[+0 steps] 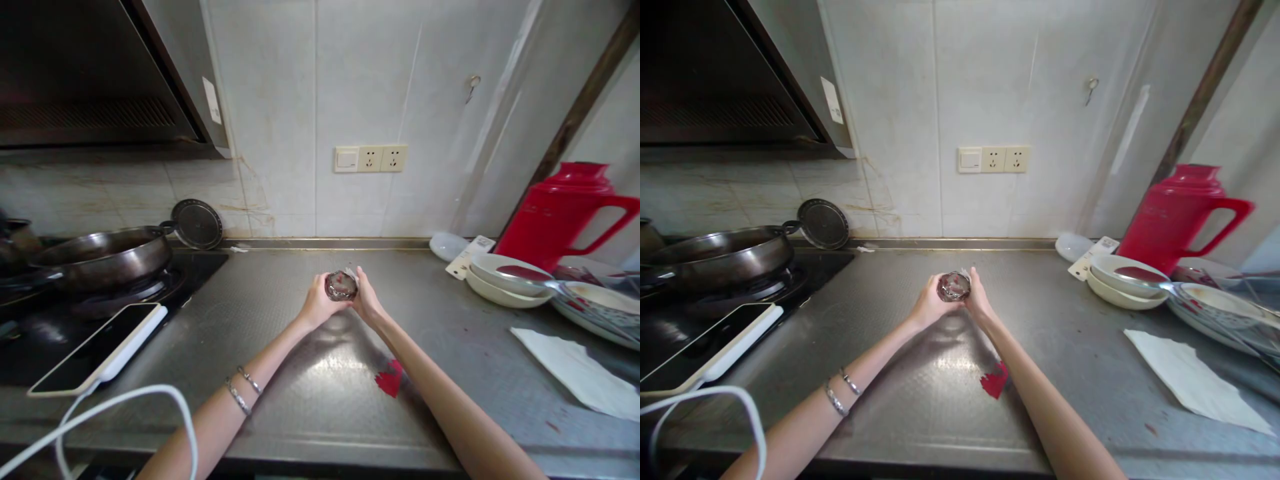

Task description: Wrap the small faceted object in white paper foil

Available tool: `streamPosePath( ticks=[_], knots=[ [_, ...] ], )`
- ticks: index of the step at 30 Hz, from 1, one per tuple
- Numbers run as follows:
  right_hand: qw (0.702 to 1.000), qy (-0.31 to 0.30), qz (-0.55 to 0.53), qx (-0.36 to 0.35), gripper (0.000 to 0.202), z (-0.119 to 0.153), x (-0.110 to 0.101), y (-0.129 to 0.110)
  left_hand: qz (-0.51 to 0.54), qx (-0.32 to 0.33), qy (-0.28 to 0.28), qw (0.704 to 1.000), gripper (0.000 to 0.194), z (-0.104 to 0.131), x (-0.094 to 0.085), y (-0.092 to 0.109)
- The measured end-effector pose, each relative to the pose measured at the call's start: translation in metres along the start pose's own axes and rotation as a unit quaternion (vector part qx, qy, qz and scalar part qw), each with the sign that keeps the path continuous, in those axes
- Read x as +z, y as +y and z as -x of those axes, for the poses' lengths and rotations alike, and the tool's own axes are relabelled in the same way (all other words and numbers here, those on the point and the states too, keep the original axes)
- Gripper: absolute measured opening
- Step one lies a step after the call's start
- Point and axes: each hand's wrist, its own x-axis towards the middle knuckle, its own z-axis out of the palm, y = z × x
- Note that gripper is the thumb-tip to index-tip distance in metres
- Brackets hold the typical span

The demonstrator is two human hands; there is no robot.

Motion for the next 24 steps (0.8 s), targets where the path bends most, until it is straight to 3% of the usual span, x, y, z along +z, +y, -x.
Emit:
streamPosePath(
  ticks=[7, 12, 17, 24],
  knots=[
    [0.998, -0.056, -0.014, -0.015, 0.032, 0.01, 0.014, 0.017, 0.063, -0.065, 0.065, 0.994, 0.08, -0.003, 0.002, -0.004],
    [0.998, -0.021, -0.027, -0.061, 0.031, 0.003, 0.01, 0.017, 0.107, -0.06, 0.014, 0.992, 0.101, -0.001, 0.006, -0.01],
    [0.999, -0.017, -0.016, -0.037, 0.04, -0.007, -0.004, 0.008, 0.165, -0.028, -0.062, 0.984, 0.078, 0.0, 0.008, -0.019],
    [1.0, -0.003, -0.011, -0.027, 0.04, -0.01, -0.007, 0.004, 0.103, -0.004, -0.026, 0.994, 0.088, -0.005, 0.006, -0.02]
  ],
)
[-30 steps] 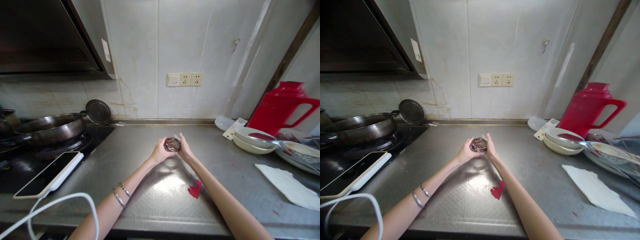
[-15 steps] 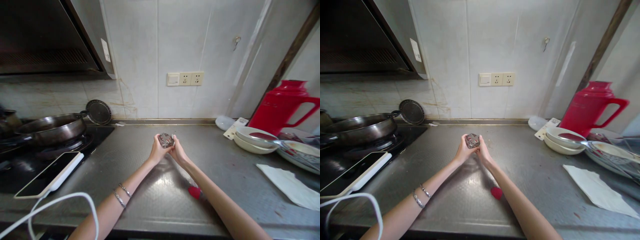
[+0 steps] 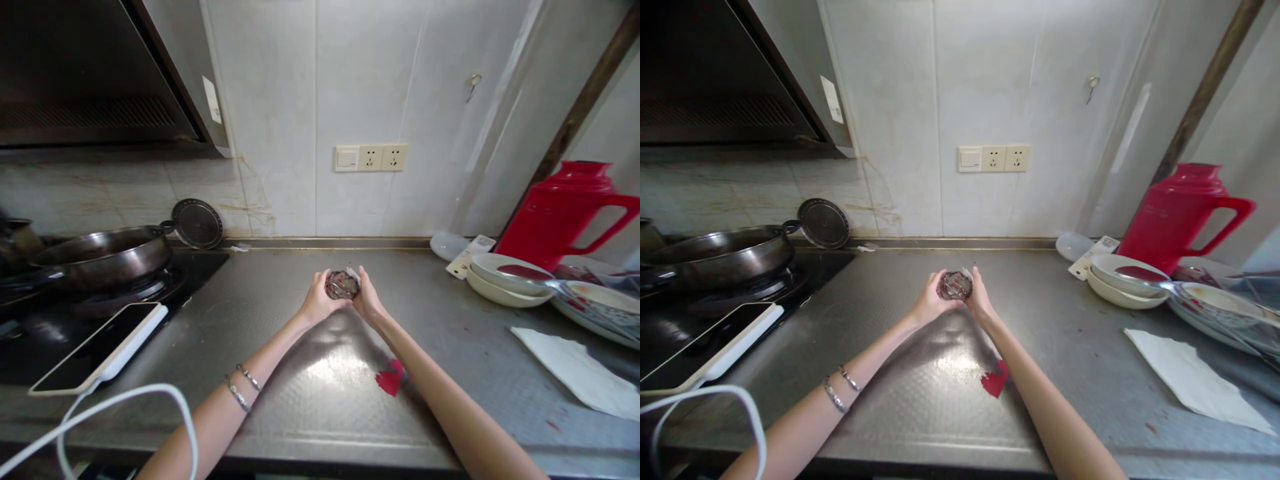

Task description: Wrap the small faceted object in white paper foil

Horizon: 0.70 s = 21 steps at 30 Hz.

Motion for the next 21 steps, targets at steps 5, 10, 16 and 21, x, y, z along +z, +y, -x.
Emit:
streamPosePath(
  ticks=[5, 10, 16, 21],
  knots=[
    [0.999, -0.042, 0.011, 0.015, 0.041, 0.005, 0.003, 0.003, -0.016, -0.024, -0.011, 1.0, 0.071, 0.0, -0.005, 0.011],
    [0.995, -0.096, 0.025, 0.021, 0.038, 0.014, 0.01, 0.012, -0.006, -0.044, 0.03, 0.999, 0.069, -0.003, -0.011, 0.012],
    [0.994, -0.109, 0.005, -0.015, 0.039, 0.016, 0.016, 0.02, -0.01, -0.029, 0.064, 0.997, 0.084, 0.0, -0.005, 0.008],
    [0.997, -0.063, 0.003, -0.055, 0.04, 0.007, 0.009, 0.012, 0.044, -0.043, 0.001, 0.998, 0.086, 0.005, -0.001, 0.006]
  ],
)
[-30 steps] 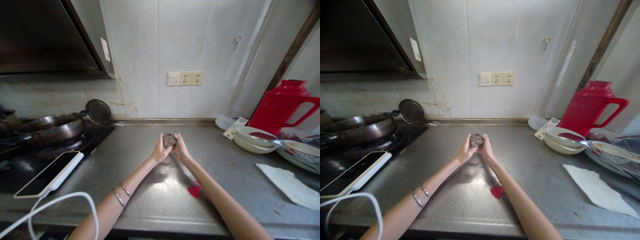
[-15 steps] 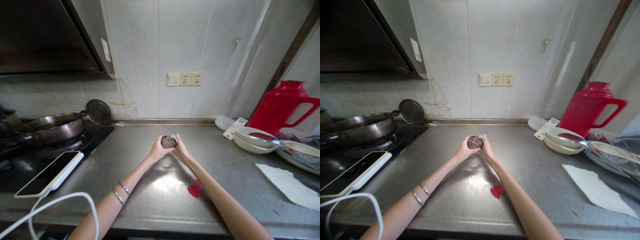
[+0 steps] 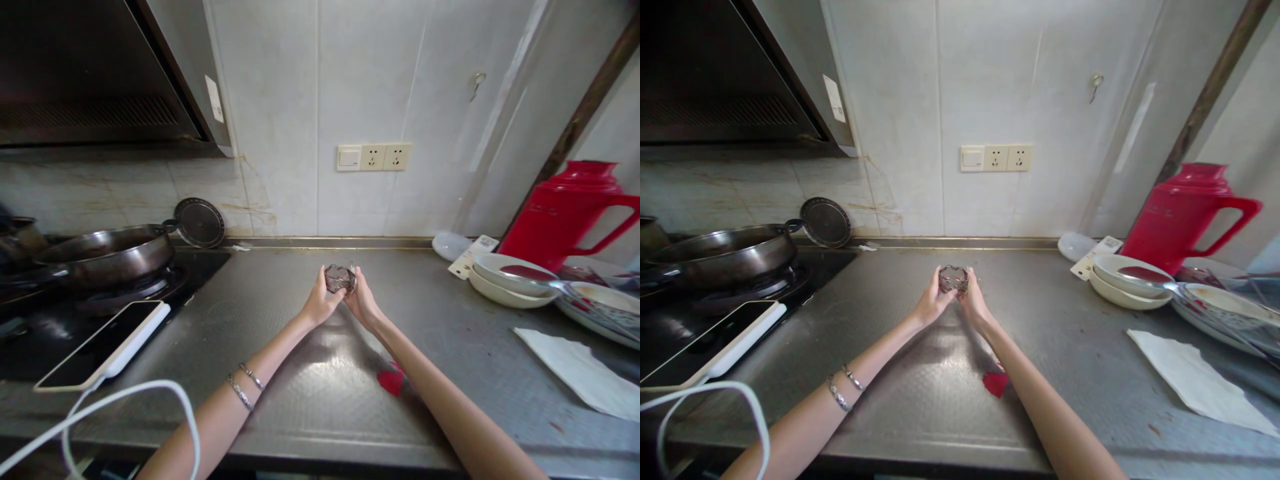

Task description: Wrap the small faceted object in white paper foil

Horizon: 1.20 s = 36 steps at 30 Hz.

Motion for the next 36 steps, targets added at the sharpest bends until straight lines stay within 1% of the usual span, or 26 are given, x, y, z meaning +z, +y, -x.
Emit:
streamPosePath(
  ticks=[3, 5, 6, 8, 10, 12, 15, 18, 20, 24, 25, 27, 30, 33, 34, 36],
  knots=[
    [0.998, 0.063, -0.003, -0.001, 0.037, -0.006, -0.008, -0.008, 0.057, 0.013, -0.052, 0.997, 0.069, -0.001, 0.001, -0.003],
    [0.996, 0.089, 0.0, -0.001, 0.037, -0.009, -0.012, -0.012, 0.076, 0.024, -0.065, 0.995, 0.069, -0.003, 0.002, -0.004],
    [0.995, 0.095, 0.005, 0.001, 0.038, -0.01, -0.012, -0.013, 0.08, 0.026, -0.059, 0.995, 0.072, -0.003, 0.003, -0.005],
    [0.995, 0.099, 0.015, 0.01, 0.039, -0.01, -0.012, -0.015, 0.067, 0.023, -0.033, 0.997, 0.083, -0.004, 0.004, -0.006],
    [0.995, 0.095, 0.023, 0.023, 0.041, -0.008, -0.011, -0.016, 0.039, 0.023, -0.016, 0.999, 0.087, -0.004, 0.004, -0.006],
    [0.995, 0.09, 0.026, 0.037, 0.042, -0.007, -0.01, -0.016, 0.021, 0.034, -0.018, 0.999, 0.082, -0.004, 0.003, -0.006],
    [0.995, 0.084, 0.018, 0.048, 0.044, -0.005, -0.008, -0.016, 0.034, 0.052, -0.05, 0.997, 0.071, -0.002, 0.001, -0.002],
    [0.996, 0.064, 0.005, 0.055, 0.047, -0.004, -0.004, -0.016, 0.043, 0.048, -0.065, 0.996, 0.061, -0.001, 0.001, 0.003],
    [0.997, 0.056, 0.002, 0.055, 0.046, -0.003, -0.001, -0.014, 0.025, 0.038, -0.036, 0.998, 0.061, -0.001, 0.001, 0.006],
    [0.999, 0.048, -0.007, 0.02, 0.032, 0.002, 0.009, -0.005, -0.029, 0.03, 0.066, 0.997, 0.072, 0.0, 0.003, 0.004],
    [0.999, 0.044, -0.01, 0.013, 0.029, 0.003, 0.011, -0.003, -0.033, 0.032, 0.079, 0.996, 0.074, 0.001, 0.004, 0.003],
    [0.999, 0.034, -0.015, 0.007, 0.027, 0.006, 0.015, 0.001, -0.031, 0.037, 0.087, 0.995, 0.074, 0.003, 0.007, -0.001],
    [0.999, 0.034, -0.015, -0.003, 0.03, 0.006, 0.015, 0.004, -0.023, 0.037, 0.076, 0.996, 0.08, 0.005, 0.01, -0.004],
    [0.998, 0.053, -0.015, -0.012, 0.031, 0.002, 0.008, 0.002, -0.02, 0.034, 0.036, 0.999, 0.089, 0.007, 0.01, -0.006],
    [0.998, 0.065, -0.015, -0.008, 0.032, -0.001, 0.005, 0.0, -0.017, 0.036, 0.02, 0.999, 0.088, 0.006, 0.009, -0.006],
    [0.996, 0.09, -0.013, 0.003, 0.033, -0.006, -0.003, -0.004, -0.01, 0.047, -0.011, 0.999, 0.079, 0.006, 0.008, -0.007]
  ],
)
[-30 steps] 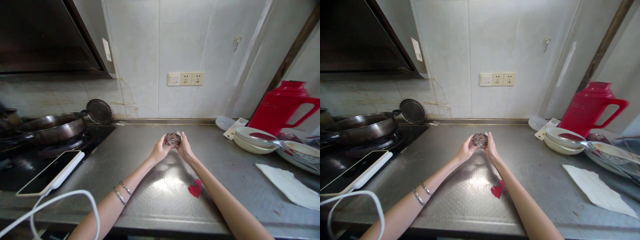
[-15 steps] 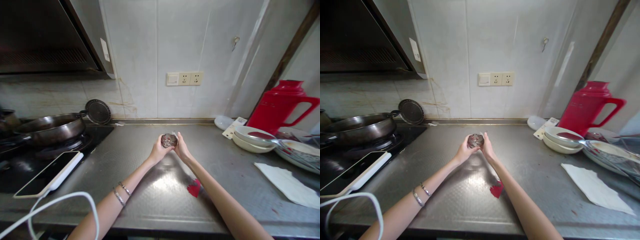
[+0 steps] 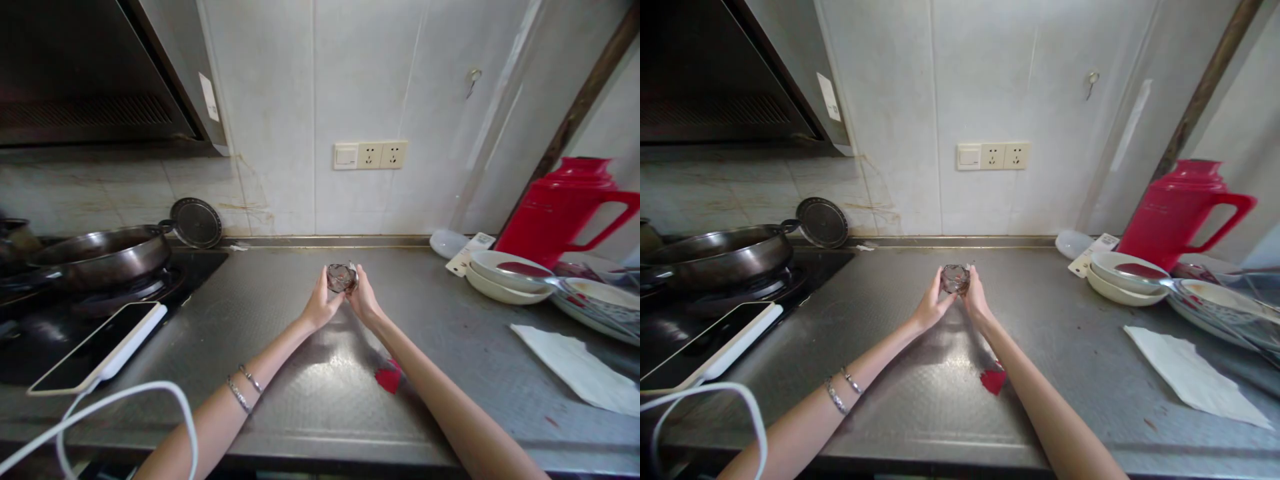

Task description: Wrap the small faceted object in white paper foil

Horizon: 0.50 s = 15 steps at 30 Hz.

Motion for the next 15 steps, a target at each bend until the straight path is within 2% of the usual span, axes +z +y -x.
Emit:
streamPosePath(
  ticks=[4, 9, 11, 15],
  knots=[
    [1.0, 0.022, 0.015, 0.006, 0.037, -0.007, -0.008, -0.01, 0.011, 0.018, -0.009, 1.0, 0.067, -0.003, -0.001, -0.001],
    [0.999, -0.013, 0.013, 0.038, 0.045, 0.0, -0.006, -0.015, -0.001, -0.008, 0.037, 0.999, 0.085, -0.01, -0.007, 0.004],
    [0.998, -0.024, 0.013, 0.06, 0.048, 0.003, -0.003, -0.016, 0.017, -0.021, 0.015, 1.0, 0.081, -0.013, -0.01, 0.008],
    [0.995, -0.038, 0.025, 0.085, 0.049, 0.006, -0.003, -0.014, 0.096, -0.054, -0.078, 0.991, 0.057, -0.017, -0.015, 0.013]
  ],
)
